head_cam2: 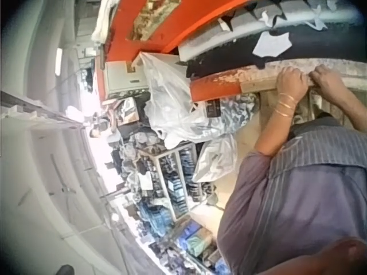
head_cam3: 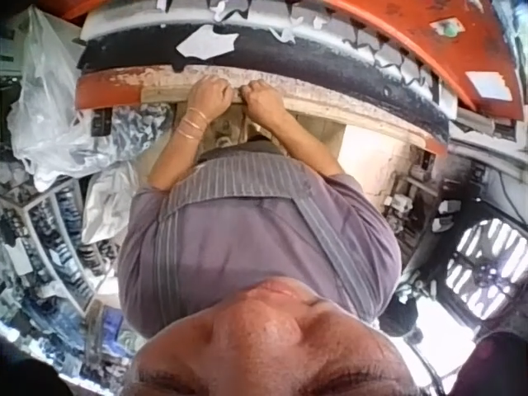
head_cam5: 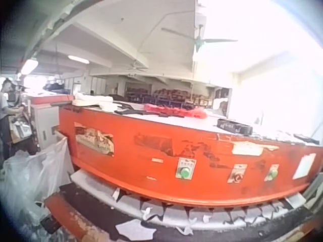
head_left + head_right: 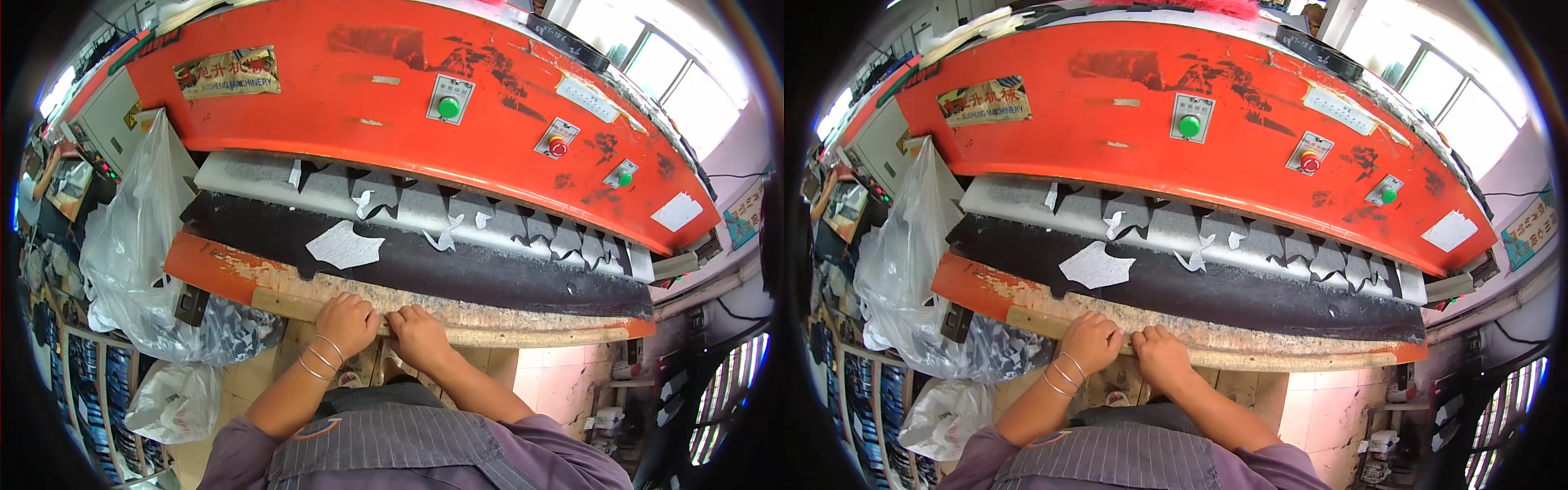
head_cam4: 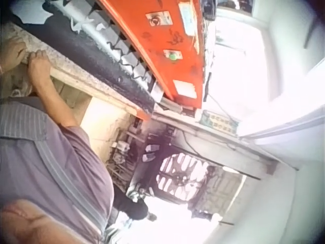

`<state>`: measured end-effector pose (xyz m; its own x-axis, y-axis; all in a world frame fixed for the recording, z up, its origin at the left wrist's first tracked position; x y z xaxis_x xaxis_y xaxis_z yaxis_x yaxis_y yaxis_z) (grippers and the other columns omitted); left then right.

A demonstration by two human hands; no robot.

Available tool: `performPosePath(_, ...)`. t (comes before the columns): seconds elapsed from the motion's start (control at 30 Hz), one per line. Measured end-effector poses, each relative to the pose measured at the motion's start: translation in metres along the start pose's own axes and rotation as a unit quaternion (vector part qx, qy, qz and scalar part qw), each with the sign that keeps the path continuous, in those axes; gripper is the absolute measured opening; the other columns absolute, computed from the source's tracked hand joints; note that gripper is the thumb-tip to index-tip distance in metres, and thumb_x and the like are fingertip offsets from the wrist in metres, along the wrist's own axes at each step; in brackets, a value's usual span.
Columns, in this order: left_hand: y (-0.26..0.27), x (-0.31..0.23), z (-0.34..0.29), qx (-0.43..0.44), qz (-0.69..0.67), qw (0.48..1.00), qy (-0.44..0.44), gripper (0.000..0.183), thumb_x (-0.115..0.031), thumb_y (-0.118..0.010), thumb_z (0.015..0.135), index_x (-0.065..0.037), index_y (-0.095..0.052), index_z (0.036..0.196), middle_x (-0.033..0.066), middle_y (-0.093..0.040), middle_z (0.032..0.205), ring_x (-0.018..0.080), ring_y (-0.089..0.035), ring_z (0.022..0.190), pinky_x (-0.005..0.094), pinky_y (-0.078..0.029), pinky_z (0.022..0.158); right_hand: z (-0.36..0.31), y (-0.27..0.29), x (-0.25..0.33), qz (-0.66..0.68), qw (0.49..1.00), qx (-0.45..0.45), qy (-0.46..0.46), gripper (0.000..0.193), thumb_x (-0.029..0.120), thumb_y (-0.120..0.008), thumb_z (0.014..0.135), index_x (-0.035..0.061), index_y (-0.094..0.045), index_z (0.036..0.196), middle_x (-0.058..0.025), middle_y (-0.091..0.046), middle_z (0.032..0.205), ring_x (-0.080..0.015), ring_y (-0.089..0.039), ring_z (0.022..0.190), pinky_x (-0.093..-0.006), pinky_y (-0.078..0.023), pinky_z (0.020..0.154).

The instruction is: Operating a hydraulic press machine with a metal die to cut leather shoe components from a large sheet.

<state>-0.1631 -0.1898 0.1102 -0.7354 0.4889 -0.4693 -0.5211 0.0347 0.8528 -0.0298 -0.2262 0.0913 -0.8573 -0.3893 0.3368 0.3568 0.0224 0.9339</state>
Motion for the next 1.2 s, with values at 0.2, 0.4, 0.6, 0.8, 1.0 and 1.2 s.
performPosePath(0.2,0.012,0.022,0.051,0.236,-0.023,0.971,-0.007,0.028,-0.032,-0.06,0.081,-0.007,-0.069,0.073,0.0126,-0.066,0.075,0.033,-0.062,0.075,0.0429,-0.05,0.072,0.03,0.021,-0.018,0.109,0.977,0.184,0.022,0.039,0.032,-0.068,0.078,0.0067,-0.065,0.108,-0.0129,-0.066,0.102,-0.0323,-0.063,0.095,-0.0406,-0.051,0.079)
performPosePath(0.4,-0.01,0.064,0.163,0.011,-0.146,0.989,-0.021,0.053,-0.021,-0.064,0.081,-0.006,-0.046,0.128,0.0141,-0.065,0.095,0.0354,-0.061,0.089,0.0457,-0.046,0.082,0.156,0.059,-0.103,0.124,0.973,-0.085,-0.174,0.054,0.047,-0.064,0.082,-0.0016,-0.064,0.106,-0.0234,-0.066,0.101,-0.0384,-0.063,0.095,-0.0432,-0.05,0.079)
performPosePath(0.6,-0.064,0.104,0.203,-0.001,-0.054,0.998,-0.01,0.083,-0.014,-0.061,0.082,0.006,-0.01,0.143,0.015,-0.054,0.128,0.0326,-0.051,0.119,0.0461,-0.032,0.107,0.263,0.011,-0.14,-0.171,0.955,-0.101,-0.221,0.044,0.045,-0.063,0.081,0.0024,-0.065,0.092,-0.0203,-0.067,0.091,-0.0357,-0.065,0.085,-0.0475,-0.045,0.079)
performPosePath(0.8,-0.069,0.125,0.2,-0.018,-0.057,0.998,-0.033,0.081,-0.018,-0.059,0.084,0.005,-0.01,0.144,0.0103,-0.052,0.134,0.029,-0.047,0.124,0.0456,-0.029,0.109,0.234,0.04,-0.184,0.301,0.89,-0.17,-0.297,0.022,0.023,-0.056,0.087,0.0032,-0.065,0.091,-0.0105,-0.068,0.087,-0.0219,-0.064,0.08,-0.0316,-0.046,0.077)
performPosePath(1.0,-0.056,0.093,0.195,0.031,-0.169,0.984,-0.049,0.084,-0.041,-0.07,0.08,0.007,-0.033,0.138,0.0274,-0.045,0.135,0.0393,-0.036,0.133,0.0432,-0.025,0.111,0.116,0.075,-0.172,0.599,0.766,-0.189,-0.138,0.024,0.011,-0.061,0.086,0.0023,-0.059,0.108,-0.0012,-0.063,0.098,-0.0111,-0.056,0.093,-0.0297,-0.043,0.084)
performPosePath(1.2,-0.059,-0.001,0.15,0.054,-0.311,0.937,-0.151,0.053,-0.023,-0.07,0.08,-0.001,-0.053,0.126,0.0221,-0.059,0.12,0.0352,-0.06,0.107,0.0367,-0.05,0.087,0.031,0.041,-0.144,0.645,0.75,-0.064,-0.133,0.022,0.013,-0.063,0.09,-0.0006,-0.058,0.107,-0.0036,-0.063,0.101,-0.0119,-0.056,0.091,-0.029,-0.045,0.082)
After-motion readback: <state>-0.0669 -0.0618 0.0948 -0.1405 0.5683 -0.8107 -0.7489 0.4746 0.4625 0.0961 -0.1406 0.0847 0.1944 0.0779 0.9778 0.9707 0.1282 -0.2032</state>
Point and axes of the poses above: each hand's wrist, its own z-axis towards the middle knuckle, its own y-axis out of the back of the hand, x = y × z, the point moved 5 cm from there along z, towards the middle knuckle
